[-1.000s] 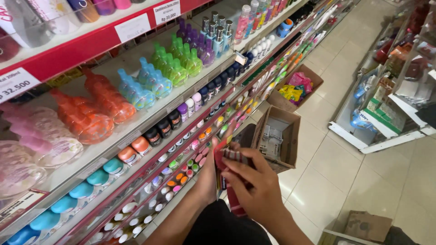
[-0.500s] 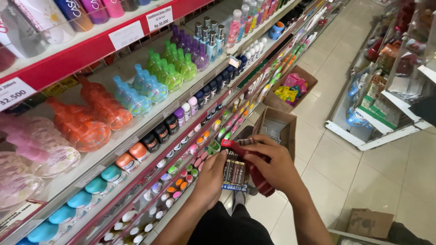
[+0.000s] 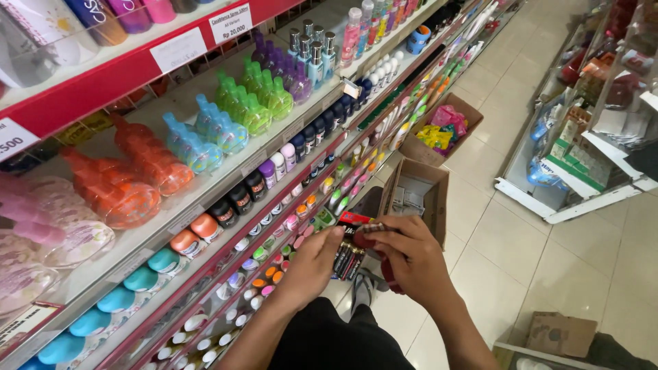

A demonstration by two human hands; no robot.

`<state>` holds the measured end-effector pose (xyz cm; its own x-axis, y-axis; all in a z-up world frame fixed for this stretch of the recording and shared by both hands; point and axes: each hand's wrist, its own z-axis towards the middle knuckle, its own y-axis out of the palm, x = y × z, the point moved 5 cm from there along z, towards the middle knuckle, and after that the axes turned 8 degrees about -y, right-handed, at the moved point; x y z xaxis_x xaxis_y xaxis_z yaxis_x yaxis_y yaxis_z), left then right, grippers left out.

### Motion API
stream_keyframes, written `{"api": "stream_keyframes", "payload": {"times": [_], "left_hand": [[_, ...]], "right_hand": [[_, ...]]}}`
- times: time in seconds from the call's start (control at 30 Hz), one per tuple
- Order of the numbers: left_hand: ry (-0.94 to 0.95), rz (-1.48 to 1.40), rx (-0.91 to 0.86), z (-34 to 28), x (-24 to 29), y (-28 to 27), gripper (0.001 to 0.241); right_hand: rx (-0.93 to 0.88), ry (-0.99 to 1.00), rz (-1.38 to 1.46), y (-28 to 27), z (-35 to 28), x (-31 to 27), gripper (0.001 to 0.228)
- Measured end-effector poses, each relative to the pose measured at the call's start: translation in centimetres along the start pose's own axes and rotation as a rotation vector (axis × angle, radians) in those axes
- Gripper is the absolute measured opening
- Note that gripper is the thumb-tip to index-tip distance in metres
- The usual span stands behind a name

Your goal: Restock items on a grocery store shelf and wipe down the packaging.

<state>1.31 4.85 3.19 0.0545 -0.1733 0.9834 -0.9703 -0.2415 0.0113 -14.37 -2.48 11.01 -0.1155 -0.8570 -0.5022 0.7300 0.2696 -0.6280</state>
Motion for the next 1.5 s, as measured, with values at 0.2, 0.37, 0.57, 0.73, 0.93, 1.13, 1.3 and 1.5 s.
{"api": "stream_keyframes", "payload": {"times": [0.2, 0.37, 0.57, 0.73, 0.93, 1.13, 1.3, 1.5], "left_hand": [[0.039, -0.033, -0.031, -0.7, 0.0, 0.7, 0.056], [-0.169, -0.261, -0.010, -0.9, -1.5, 0.7, 0.052], [-0.005, -0.121, 0.042, -1.5, -1.8, 0.3, 0.051], [-0.171, -0.368, 0.105, -1.7, -1.6, 0.0, 0.047], [-0.161, -0.322, 0.021, -0.4, -1.8, 2.5, 0.051], [-0.063, -0.200, -0.171, 0.9, 0.9, 6.2, 0.053], [-0.112, -0.197, -0.297, 1.5, 0.6, 10.9, 0.052], [-0.192, -0.155, -0.454, 1.8, -2.2, 16.8, 0.051]], "right_hand": [[0.019, 0.017, -0.002, 1.3, -0.6, -0.8, 0.025], [0.138, 0.229, 0.027, 1.1, -1.4, 0.4, 0.023], [0.108, 0.009, -0.056, 2.5, -0.9, -2.3, 0.022], [0.232, 0.207, 0.058, 2.4, -2.2, -0.2, 0.022], [0.216, 0.228, 0.061, 1.1, -4.3, 0.0, 0.025], [0.381, 0.383, 0.097, -2.0, -7.9, 0.9, 0.026], [0.500, 0.421, 0.085, -3.9, -12.3, 1.2, 0.026], [0.725, 0.572, 0.118, -4.4, -19.3, 2.1, 0.023]]}}
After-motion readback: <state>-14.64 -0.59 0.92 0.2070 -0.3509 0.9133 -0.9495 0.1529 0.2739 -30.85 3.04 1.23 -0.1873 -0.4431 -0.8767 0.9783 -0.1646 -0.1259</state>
